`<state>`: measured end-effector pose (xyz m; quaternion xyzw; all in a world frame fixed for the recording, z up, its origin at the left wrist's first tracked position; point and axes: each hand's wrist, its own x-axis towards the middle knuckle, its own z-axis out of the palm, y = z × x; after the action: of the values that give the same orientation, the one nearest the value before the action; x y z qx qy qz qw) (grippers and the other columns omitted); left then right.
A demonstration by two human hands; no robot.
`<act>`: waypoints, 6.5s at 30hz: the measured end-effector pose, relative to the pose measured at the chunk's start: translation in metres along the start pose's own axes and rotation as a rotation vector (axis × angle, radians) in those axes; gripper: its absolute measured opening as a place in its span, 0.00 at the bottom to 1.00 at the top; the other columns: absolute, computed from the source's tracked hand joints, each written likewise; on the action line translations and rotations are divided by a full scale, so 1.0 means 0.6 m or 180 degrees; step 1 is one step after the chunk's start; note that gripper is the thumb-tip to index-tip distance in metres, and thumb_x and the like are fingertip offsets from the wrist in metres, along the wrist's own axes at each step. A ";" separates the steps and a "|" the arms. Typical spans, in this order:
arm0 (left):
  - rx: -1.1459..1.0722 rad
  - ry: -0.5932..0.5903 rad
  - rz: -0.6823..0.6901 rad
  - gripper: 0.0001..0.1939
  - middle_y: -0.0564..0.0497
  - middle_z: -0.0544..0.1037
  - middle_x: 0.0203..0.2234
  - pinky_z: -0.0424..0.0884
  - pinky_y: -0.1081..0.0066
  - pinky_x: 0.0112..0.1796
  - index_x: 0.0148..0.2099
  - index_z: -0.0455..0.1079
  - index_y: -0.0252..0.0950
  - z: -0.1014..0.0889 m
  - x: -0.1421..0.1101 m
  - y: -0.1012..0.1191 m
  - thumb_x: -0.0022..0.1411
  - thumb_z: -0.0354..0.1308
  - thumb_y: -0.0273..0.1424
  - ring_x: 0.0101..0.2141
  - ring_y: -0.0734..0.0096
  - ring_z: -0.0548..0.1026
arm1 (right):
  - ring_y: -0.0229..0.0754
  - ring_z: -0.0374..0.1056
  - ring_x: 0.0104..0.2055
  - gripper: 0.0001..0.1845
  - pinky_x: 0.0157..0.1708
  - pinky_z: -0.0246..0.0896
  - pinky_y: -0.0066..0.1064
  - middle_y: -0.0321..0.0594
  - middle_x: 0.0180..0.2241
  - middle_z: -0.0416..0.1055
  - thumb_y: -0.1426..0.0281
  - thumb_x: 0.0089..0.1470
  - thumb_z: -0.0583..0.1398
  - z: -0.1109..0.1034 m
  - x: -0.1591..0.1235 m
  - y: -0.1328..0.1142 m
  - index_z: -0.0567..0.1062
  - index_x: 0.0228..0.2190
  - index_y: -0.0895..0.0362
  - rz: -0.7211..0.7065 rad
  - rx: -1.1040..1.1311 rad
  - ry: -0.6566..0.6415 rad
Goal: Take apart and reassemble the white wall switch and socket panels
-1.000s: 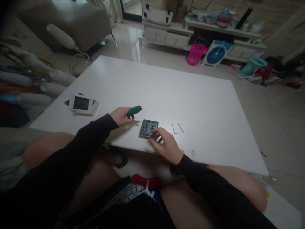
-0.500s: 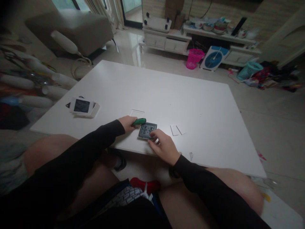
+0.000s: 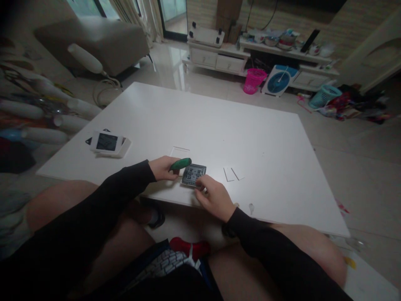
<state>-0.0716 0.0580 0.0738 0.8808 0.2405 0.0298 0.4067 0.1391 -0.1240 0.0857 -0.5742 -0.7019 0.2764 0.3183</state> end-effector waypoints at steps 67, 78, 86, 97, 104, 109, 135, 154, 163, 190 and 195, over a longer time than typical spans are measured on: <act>-0.4991 0.1960 0.0052 0.20 0.55 0.70 0.27 0.65 0.75 0.30 0.33 0.66 0.36 -0.005 0.009 0.084 0.59 0.73 0.41 0.30 0.75 0.70 | 0.38 0.71 0.26 0.19 0.26 0.65 0.30 0.37 0.28 0.77 0.51 0.57 0.67 0.008 0.015 0.003 0.79 0.31 0.56 0.1067 0.1862 0.0623; -0.5175 0.1915 0.0219 0.20 0.54 0.72 0.27 0.67 0.76 0.29 0.32 0.69 0.35 -0.005 0.009 0.081 0.53 0.77 0.39 0.29 0.74 0.72 | 0.37 0.70 0.25 0.19 0.26 0.63 0.30 0.36 0.27 0.77 0.52 0.56 0.68 0.009 0.016 0.003 0.79 0.31 0.56 0.1115 0.1913 0.0627; -0.5159 0.1939 0.0197 0.19 0.54 0.71 0.26 0.67 0.76 0.29 0.32 0.69 0.35 -0.006 0.009 0.085 0.58 0.74 0.39 0.29 0.75 0.72 | 0.38 0.70 0.25 0.21 0.26 0.64 0.31 0.37 0.27 0.77 0.50 0.55 0.68 0.006 0.017 -0.003 0.79 0.31 0.56 0.1126 0.1935 0.0634; -0.5128 0.1914 0.0315 0.21 0.54 0.72 0.27 0.67 0.76 0.29 0.33 0.70 0.35 -0.003 0.008 0.079 0.51 0.78 0.39 0.30 0.74 0.72 | 0.37 0.70 0.24 0.21 0.22 0.62 0.28 0.37 0.27 0.77 0.50 0.53 0.69 0.009 0.018 0.000 0.79 0.30 0.56 0.1264 0.2193 0.0651; -0.5100 0.1887 0.0357 0.24 0.54 0.73 0.28 0.68 0.76 0.29 0.34 0.70 0.35 0.001 0.008 0.079 0.47 0.80 0.40 0.31 0.74 0.73 | 0.36 0.70 0.23 0.20 0.21 0.61 0.27 0.37 0.26 0.78 0.51 0.51 0.71 0.008 0.021 0.001 0.79 0.29 0.56 0.1414 0.2314 0.0591; -0.5099 0.1891 0.0302 0.23 0.54 0.73 0.28 0.67 0.76 0.28 0.34 0.68 0.35 0.003 0.009 0.080 0.50 0.79 0.38 0.31 0.74 0.73 | 0.36 0.69 0.23 0.19 0.22 0.61 0.27 0.37 0.26 0.77 0.52 0.51 0.71 0.006 0.021 -0.001 0.79 0.29 0.56 0.1389 0.2259 0.0596; -0.4521 0.1944 0.0481 0.22 0.54 0.73 0.29 0.67 0.75 0.28 0.36 0.69 0.35 -0.012 0.003 0.091 0.48 0.79 0.34 0.31 0.73 0.73 | 0.44 0.69 0.37 0.13 0.37 0.67 0.36 0.39 0.38 0.71 0.69 0.52 0.66 0.009 0.013 0.014 0.73 0.40 0.53 0.0626 0.0601 0.0483; -0.3209 0.2671 0.0602 0.29 0.51 0.79 0.27 0.76 0.70 0.29 0.41 0.72 0.33 -0.013 0.003 0.050 0.41 0.82 0.38 0.26 0.70 0.78 | 0.56 0.68 0.59 0.43 0.59 0.66 0.52 0.50 0.58 0.69 0.60 0.50 0.73 0.005 0.049 0.077 0.65 0.63 0.51 0.0141 -0.0610 -0.0156; -0.3377 0.2485 0.0342 0.27 0.48 0.81 0.30 0.80 0.69 0.31 0.41 0.72 0.33 -0.006 0.002 0.058 0.42 0.82 0.31 0.33 0.62 0.83 | 0.55 0.72 0.55 0.42 0.54 0.69 0.48 0.49 0.57 0.70 0.68 0.45 0.74 -0.056 0.040 0.066 0.69 0.61 0.51 0.0183 -0.0701 -0.0752; -0.3033 0.2023 0.0241 0.27 0.48 0.81 0.31 0.79 0.70 0.30 0.43 0.71 0.32 0.011 0.003 0.060 0.43 0.79 0.28 0.33 0.64 0.82 | 0.57 0.71 0.56 0.43 0.56 0.69 0.50 0.52 0.59 0.67 0.68 0.46 0.75 -0.055 0.040 0.065 0.68 0.61 0.53 0.0264 -0.0772 -0.0882; -0.2836 0.1969 0.0233 0.27 0.48 0.81 0.32 0.80 0.68 0.32 0.45 0.69 0.32 0.012 0.002 0.058 0.45 0.77 0.31 0.35 0.63 0.82 | 0.56 0.71 0.57 0.42 0.56 0.69 0.51 0.50 0.58 0.67 0.69 0.46 0.74 -0.056 0.041 0.062 0.68 0.61 0.53 0.0269 -0.0743 -0.0894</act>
<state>-0.0547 0.0338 0.0943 0.5811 0.2822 0.4008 0.6497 0.1849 -0.0923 0.0825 -0.5920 -0.7420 0.2836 0.1365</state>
